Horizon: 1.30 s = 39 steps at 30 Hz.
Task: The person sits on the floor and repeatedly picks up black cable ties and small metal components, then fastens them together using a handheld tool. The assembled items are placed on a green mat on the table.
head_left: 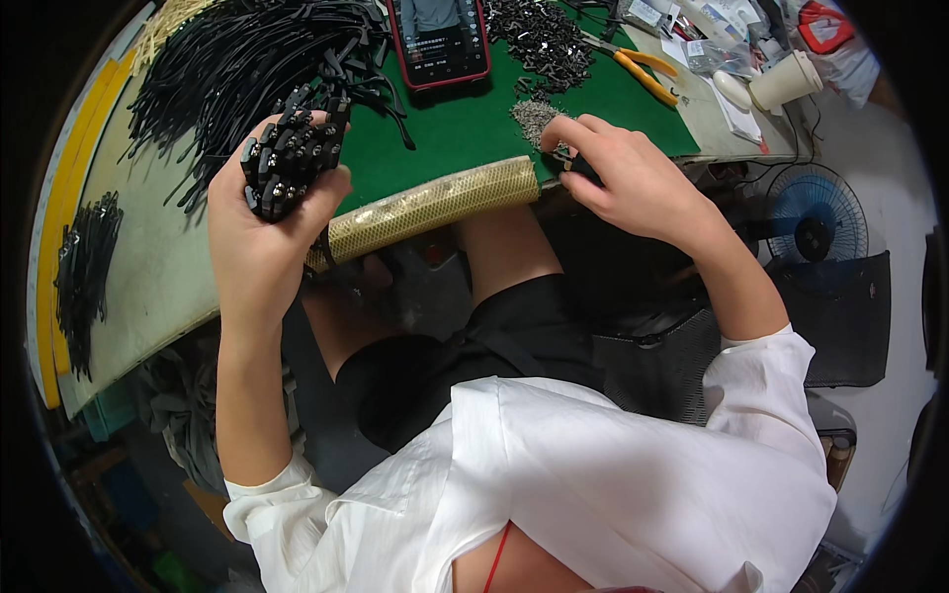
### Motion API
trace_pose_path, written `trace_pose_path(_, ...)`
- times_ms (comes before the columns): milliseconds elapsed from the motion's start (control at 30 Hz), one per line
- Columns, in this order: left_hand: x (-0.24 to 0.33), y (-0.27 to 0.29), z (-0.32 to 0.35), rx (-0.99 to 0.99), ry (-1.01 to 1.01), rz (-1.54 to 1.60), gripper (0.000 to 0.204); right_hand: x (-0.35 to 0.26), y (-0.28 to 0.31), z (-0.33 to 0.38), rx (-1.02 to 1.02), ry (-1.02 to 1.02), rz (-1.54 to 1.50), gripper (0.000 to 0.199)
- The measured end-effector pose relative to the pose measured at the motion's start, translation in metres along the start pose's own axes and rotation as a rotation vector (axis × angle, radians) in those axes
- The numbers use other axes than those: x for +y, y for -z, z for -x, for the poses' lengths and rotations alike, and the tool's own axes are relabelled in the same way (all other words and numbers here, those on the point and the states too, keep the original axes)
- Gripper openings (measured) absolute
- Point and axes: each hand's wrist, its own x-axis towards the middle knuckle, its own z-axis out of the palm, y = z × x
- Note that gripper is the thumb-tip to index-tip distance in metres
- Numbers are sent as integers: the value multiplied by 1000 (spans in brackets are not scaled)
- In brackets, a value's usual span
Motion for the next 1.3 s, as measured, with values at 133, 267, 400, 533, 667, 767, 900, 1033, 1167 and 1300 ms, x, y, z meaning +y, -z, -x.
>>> trace_pose_path(133, 2, -2, 0, 13, 19, 7, 30, -1, -1, 0, 1, -48, 17, 28)
trace_pose_path(267, 2, 0, -1, 13, 1, -29, 32, -5, 0, -1, -2, -80, 35, 28)
trace_pose_path(400, 0, 3, 0, 6, 17, -22, 32, -4, -2, -2, 4, -79, 44, 28)
trace_pose_path(533, -1, 2, 0, 21, 17, -25, 33, -8, -2, -9, -13, -64, 41, 28)
trace_pose_path(667, 4, -3, 1, -11, 15, 94, 28, -10, 0, -18, -24, 77, 49, 25)
trace_pose_path(767, 9, -3, 4, -28, 20, 145, 23, -15, 1, -24, -52, 82, 94, 25)
trace_pose_path(900, 16, -3, 8, -45, -18, 144, 17, -18, 3, -26, -68, 53, 136, 28)
trace_pose_path(1033, 19, -8, 12, 3, -57, 97, 17, -24, 2, -25, 0, 91, -242, 30)
trace_pose_path(1167, 25, -12, 11, 34, -466, -340, 24, -86, 17, -8, -146, -31, -1385, 34)
trace_pose_path(1300, 23, -19, 10, 103, -711, -408, 29, -98, 6, -8, -199, 6, -1657, 39)
